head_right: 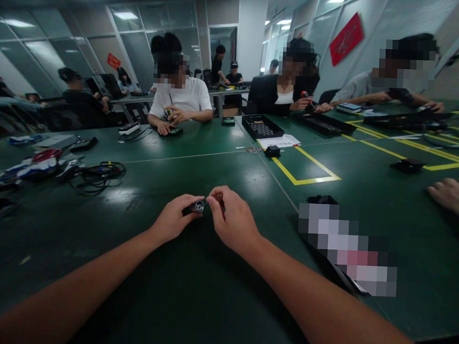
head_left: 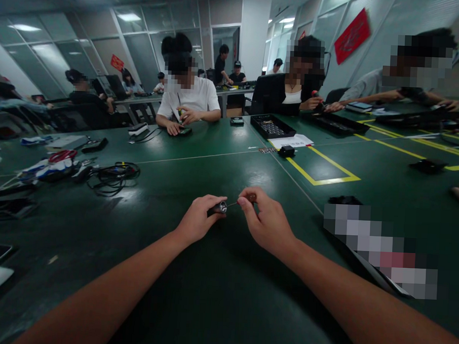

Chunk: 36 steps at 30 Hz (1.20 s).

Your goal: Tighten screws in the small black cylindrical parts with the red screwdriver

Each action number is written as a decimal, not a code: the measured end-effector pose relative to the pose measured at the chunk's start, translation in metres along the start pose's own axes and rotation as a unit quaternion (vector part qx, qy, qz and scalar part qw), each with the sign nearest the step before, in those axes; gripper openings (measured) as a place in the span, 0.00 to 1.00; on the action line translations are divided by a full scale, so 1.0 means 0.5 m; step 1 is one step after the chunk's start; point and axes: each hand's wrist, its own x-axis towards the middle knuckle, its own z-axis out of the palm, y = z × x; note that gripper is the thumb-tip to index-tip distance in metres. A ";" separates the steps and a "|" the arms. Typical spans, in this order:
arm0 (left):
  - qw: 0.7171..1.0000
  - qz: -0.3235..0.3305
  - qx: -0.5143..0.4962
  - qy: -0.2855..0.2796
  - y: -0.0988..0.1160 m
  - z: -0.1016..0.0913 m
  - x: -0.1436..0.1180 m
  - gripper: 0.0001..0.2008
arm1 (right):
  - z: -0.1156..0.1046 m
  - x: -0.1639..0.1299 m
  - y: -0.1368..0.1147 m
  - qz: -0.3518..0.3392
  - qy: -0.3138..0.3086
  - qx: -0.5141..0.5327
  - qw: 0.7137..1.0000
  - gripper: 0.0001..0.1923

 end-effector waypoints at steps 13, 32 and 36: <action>0.999 -0.032 -0.008 0.025 0.005 -0.001 0.001 0.20 | -0.007 0.007 0.007 0.037 0.041 -0.016 0.998 0.08; 0.995 -0.058 0.051 -0.062 0.062 -0.014 0.031 0.06 | -0.019 0.008 -0.001 0.039 0.086 -0.010 0.996 0.09; 0.988 -0.051 0.103 -0.100 0.064 0.001 0.058 0.12 | -0.021 0.004 0.005 0.045 0.085 -0.012 0.995 0.10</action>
